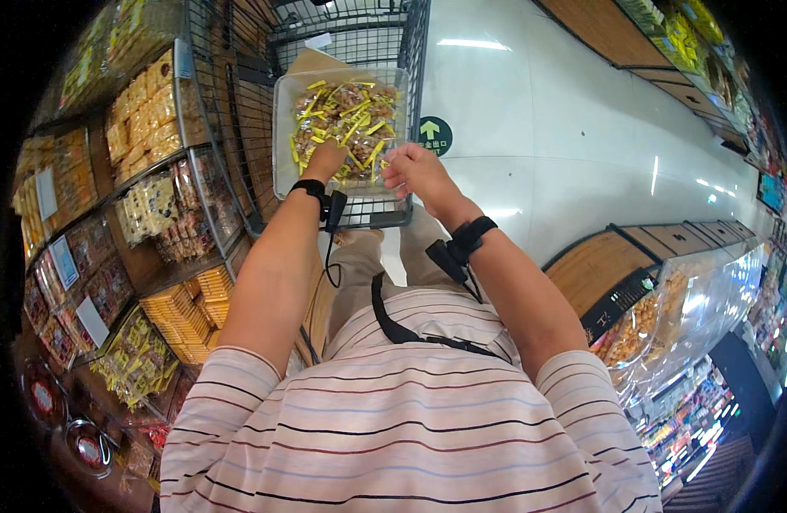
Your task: The person picks up several small packets of snacks from a store shelf, places them into a plastic container inside a shopping cart, and repeats this process by selecting more snack packets and adding them to the container.
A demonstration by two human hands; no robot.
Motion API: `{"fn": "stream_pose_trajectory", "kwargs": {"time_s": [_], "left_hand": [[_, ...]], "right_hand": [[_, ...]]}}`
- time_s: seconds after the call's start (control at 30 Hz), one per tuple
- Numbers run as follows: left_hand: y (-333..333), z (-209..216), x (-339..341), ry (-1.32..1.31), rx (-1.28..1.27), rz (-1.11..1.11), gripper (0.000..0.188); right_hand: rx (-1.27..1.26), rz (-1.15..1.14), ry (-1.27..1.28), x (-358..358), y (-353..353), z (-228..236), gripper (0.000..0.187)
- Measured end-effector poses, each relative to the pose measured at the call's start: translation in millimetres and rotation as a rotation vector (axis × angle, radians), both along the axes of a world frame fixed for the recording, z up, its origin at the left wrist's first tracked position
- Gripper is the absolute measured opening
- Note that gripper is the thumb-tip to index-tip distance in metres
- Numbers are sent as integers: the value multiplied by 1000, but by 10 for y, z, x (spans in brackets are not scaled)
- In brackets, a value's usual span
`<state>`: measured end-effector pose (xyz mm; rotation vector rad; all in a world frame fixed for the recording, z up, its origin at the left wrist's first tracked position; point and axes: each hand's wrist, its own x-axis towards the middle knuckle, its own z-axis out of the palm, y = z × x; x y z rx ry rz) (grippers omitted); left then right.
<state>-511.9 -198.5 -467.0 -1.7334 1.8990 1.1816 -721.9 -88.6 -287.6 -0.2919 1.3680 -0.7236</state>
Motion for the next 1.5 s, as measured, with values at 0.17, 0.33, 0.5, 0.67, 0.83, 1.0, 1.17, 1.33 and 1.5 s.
{"fn": "stream_pose_trajectory", "kwargs": {"time_s": [0.17, 0.33, 0.5, 0.67, 0.83, 1.0, 1.17, 1.33, 1.5], "left_hand": [[-54, -146, -142, -57, 26, 66, 44], [-24, -221, -184, -138, 98, 56, 35], [46, -238, -96, -58, 11, -114, 31], [-125, 329, 70, 209, 38, 131, 32], [-286, 826, 300, 544, 30, 425, 26], [-182, 1472, 231, 769, 205, 781, 24], [-65, 1518, 191, 848, 240, 822, 23], [-61, 1498, 111, 912, 309, 909, 25], [-398, 721, 601, 532, 79, 753, 28]], "right_hand": [[20, -13, -32, -16, 28, -102, 20], [41, -5, -52, -3, 4, -98, 18], [38, 15, -44, 5, -31, -103, 20], [-25, 23, -59, 27, -78, -107, 23], [-160, 126, 13, 120, -255, -131, 40], [-188, 167, -74, 270, -409, 21, 52], [-173, 147, -234, 401, -479, 125, 41], [-125, 22, -265, 339, -435, -44, 30], [-117, -38, -219, 138, -367, -107, 27]]}}
